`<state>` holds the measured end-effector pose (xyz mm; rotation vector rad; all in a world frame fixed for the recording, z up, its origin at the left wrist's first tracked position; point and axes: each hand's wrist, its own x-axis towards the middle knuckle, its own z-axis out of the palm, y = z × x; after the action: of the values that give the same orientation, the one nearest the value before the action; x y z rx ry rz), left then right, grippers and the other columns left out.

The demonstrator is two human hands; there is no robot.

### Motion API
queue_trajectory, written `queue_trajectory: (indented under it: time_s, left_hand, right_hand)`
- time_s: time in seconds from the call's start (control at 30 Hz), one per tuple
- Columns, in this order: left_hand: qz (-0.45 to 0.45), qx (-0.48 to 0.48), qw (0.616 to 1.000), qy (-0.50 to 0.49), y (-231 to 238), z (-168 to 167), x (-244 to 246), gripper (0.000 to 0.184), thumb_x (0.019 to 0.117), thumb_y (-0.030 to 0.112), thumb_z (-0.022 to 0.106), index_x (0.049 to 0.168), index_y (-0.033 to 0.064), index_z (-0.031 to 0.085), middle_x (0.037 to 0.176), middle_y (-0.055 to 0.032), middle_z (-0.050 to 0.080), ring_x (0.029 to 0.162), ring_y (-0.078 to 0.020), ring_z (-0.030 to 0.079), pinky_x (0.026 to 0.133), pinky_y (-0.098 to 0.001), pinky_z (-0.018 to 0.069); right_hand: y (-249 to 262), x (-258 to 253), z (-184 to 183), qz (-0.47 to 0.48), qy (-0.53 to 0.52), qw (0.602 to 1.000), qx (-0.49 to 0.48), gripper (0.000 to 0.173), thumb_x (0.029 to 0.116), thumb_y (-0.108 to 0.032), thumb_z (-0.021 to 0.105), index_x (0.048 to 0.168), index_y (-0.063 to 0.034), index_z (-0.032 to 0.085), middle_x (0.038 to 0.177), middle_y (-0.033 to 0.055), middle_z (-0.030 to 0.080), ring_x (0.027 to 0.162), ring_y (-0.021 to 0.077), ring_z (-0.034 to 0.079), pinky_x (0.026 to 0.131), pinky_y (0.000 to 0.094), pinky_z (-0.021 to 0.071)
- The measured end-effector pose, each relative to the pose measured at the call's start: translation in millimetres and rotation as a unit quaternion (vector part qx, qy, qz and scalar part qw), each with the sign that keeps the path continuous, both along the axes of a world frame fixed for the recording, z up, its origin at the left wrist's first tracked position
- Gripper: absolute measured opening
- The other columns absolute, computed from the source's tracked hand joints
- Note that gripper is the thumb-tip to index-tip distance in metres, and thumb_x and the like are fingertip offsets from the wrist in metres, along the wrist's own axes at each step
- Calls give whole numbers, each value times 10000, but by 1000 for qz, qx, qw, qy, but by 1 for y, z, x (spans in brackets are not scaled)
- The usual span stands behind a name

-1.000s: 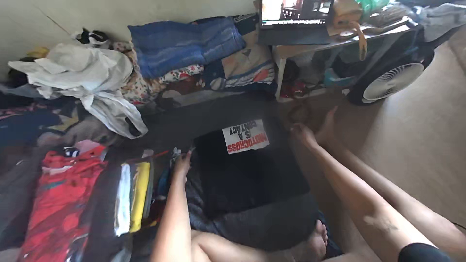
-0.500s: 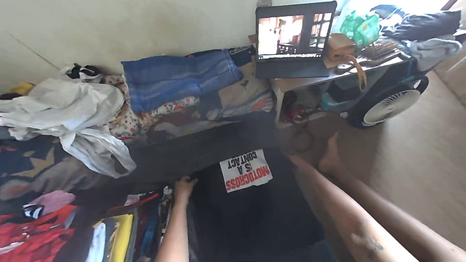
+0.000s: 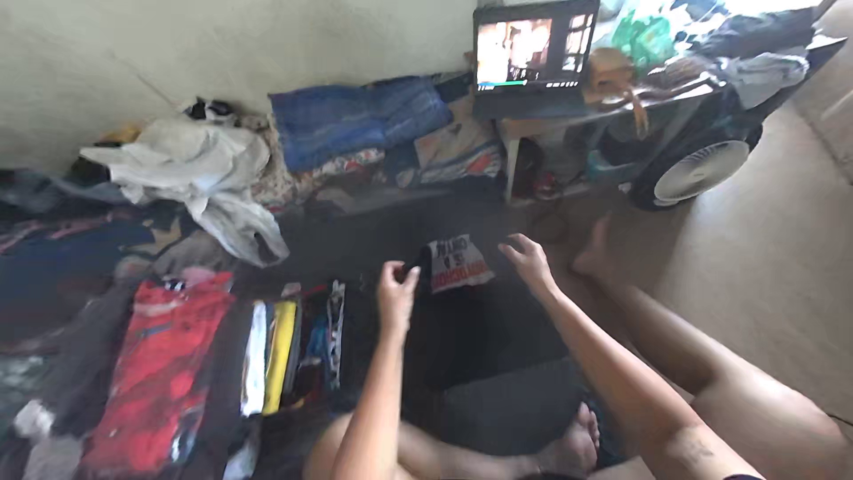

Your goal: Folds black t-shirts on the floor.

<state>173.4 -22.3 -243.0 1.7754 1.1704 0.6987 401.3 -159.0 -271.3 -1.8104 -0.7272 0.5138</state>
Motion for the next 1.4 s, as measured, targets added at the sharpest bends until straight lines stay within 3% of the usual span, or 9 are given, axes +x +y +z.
queue_trajectory:
  time_s: [0.13, 0.47, 0.6, 0.77, 0.83, 0.93, 1.03, 1.17, 1.4]
  left_hand:
    - [-55, 18, 995, -84, -75, -7, 22, 329, 968, 132, 693, 1213, -58, 584, 1040, -184, 671, 905, -235, 680, 808, -416, 581]
    - [-87, -23, 970, -225, -144, -2, 16, 283, 981, 117, 646, 1179, -73, 575, 1012, -125, 649, 845, -128, 667, 762, -296, 586]
    - [-148, -34, 958, -244, -155, 0, 14, 277, 1036, 116, 542, 1218, -91, 573, 1030, -117, 666, 882, -110, 673, 826, -285, 583]
    - [-222, -108, 935, -256, -154, -3, 8, 289, 1067, 43, 393, 1177, -76, 633, 1114, -113, 689, 989, -134, 687, 925, -319, 581]
    - [-253, -65, 940, -220, -153, -5, 4, 313, 1029, -19, 390, 1170, -75, 664, 1186, -136, 672, 1050, -144, 684, 956, -319, 581]
    - [-189, 139, 942, -239, -144, -8, 2, 303, 937, -69, 429, 1042, -71, 713, 1058, -134, 719, 943, -133, 695, 855, -297, 585]
    - [-226, 122, 926, -276, -129, 15, -8, 279, 1038, 106, 468, 1190, -72, 621, 1202, -114, 654, 1105, -139, 640, 984, -333, 539]
    - [-391, 125, 888, -205, -125, 55, -10, 681, 995, 533, 591, 1404, -10, 557, 1386, -102, 633, 1343, -179, 546, 1182, -420, 402]
    - [-463, 140, 863, -149, -106, 84, -22, 665, 893, 443, 759, 1370, 19, 572, 1180, -28, 680, 1205, -106, 595, 1133, -398, 429]
  right_hand:
    - [-20, -61, 15, 68, -62, 994, 60, 230, 997, -186, 675, 1143, -15, 723, 1081, 141, 733, 1004, 220, 703, 931, 443, 559]
    - [-81, -90, 26, 49, -164, 979, 114, 216, 993, -160, 636, 1069, -8, 770, 1040, 122, 744, 971, 153, 709, 911, 299, 564]
    - [-96, -98, 26, 117, -126, 976, 133, 302, 1049, -190, 539, 1083, 34, 740, 1077, 143, 710, 980, 127, 678, 901, 260, 547]
    - [-109, -92, 14, 134, -130, 976, 112, 316, 963, -228, 698, 1137, 35, 721, 1105, 155, 703, 988, 153, 684, 897, 276, 563]
    - [-112, -90, 10, 127, -125, 978, 105, 259, 972, -176, 675, 1128, 24, 728, 1098, 140, 708, 979, 130, 684, 890, 250, 560]
    - [-116, -88, 19, 156, -106, 976, 112, 246, 1011, -162, 615, 1124, 19, 737, 1094, 122, 717, 997, 99, 671, 914, 232, 532]
    - [-121, -83, 35, 222, -75, 962, 137, 259, 1024, -159, 579, 1122, 33, 723, 1084, 117, 710, 987, 74, 656, 905, 229, 527]
    - [-125, -83, 68, 286, -38, 938, 189, 278, 1035, -168, 542, 1142, 30, 704, 1148, 77, 706, 1013, 10, 649, 909, 202, 538]
    - [-137, -89, 127, 342, -186, 899, 200, 257, 1044, -159, 547, 1071, 33, 716, 964, 77, 691, 875, 24, 632, 809, 166, 525]
